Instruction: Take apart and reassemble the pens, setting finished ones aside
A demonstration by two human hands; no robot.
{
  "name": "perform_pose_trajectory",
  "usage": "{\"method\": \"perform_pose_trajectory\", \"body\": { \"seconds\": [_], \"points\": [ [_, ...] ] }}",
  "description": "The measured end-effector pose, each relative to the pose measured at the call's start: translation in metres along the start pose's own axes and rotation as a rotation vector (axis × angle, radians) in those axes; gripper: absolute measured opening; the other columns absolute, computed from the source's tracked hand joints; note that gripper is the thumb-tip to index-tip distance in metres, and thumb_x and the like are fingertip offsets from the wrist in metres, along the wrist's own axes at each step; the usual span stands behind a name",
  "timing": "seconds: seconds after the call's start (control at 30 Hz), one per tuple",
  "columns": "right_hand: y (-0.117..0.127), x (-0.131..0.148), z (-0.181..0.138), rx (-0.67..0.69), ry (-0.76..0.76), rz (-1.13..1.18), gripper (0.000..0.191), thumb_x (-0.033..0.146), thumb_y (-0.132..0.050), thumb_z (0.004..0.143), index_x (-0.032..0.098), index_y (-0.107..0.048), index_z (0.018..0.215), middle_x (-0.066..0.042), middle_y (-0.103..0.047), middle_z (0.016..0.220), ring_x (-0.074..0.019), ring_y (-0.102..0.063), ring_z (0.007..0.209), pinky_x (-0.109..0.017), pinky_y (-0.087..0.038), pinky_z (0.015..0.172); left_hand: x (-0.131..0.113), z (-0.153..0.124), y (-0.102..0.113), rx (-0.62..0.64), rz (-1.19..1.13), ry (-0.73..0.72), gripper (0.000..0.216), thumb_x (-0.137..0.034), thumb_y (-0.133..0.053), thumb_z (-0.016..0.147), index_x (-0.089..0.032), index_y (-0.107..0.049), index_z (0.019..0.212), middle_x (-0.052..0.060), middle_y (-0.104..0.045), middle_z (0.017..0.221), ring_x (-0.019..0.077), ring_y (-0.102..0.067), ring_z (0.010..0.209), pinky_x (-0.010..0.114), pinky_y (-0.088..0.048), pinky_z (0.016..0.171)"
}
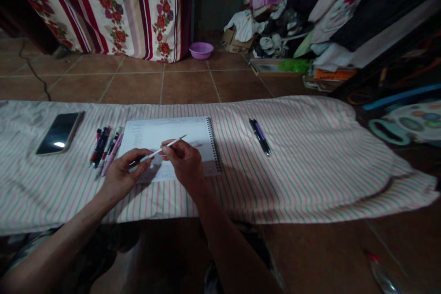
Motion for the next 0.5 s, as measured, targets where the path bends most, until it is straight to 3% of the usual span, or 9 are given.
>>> {"method": "perform_pose_trajectory", "body": {
  "seconds": [0.5],
  "points": [
    [-0.0001,0.0026,-0.0010,-0.032,-0.027,-0.007,0.012,0.030,-0.067,0.069,0.019,-0.066,0.073,0.000,-0.067,0.079,-0.0091,-0.064,0.061,-0.023,-0.057,0.060,0.0017,0.0009,0.0000,-0.019,0.007,-0.011,0.016,-0.030,-0.055,0.077,-0.018,-0.062,0.085,0.002,-0.065,0.081,0.0146,-0.059,0.075,0.026,-0.046,0.069]
  ]
}}
Point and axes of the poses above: each hand's wrist, its own z-axis towards the middle knuckle, its own y-axis out of the back of the hand, x = y × z, the point moved 4 cm from there along z, towards the middle knuckle
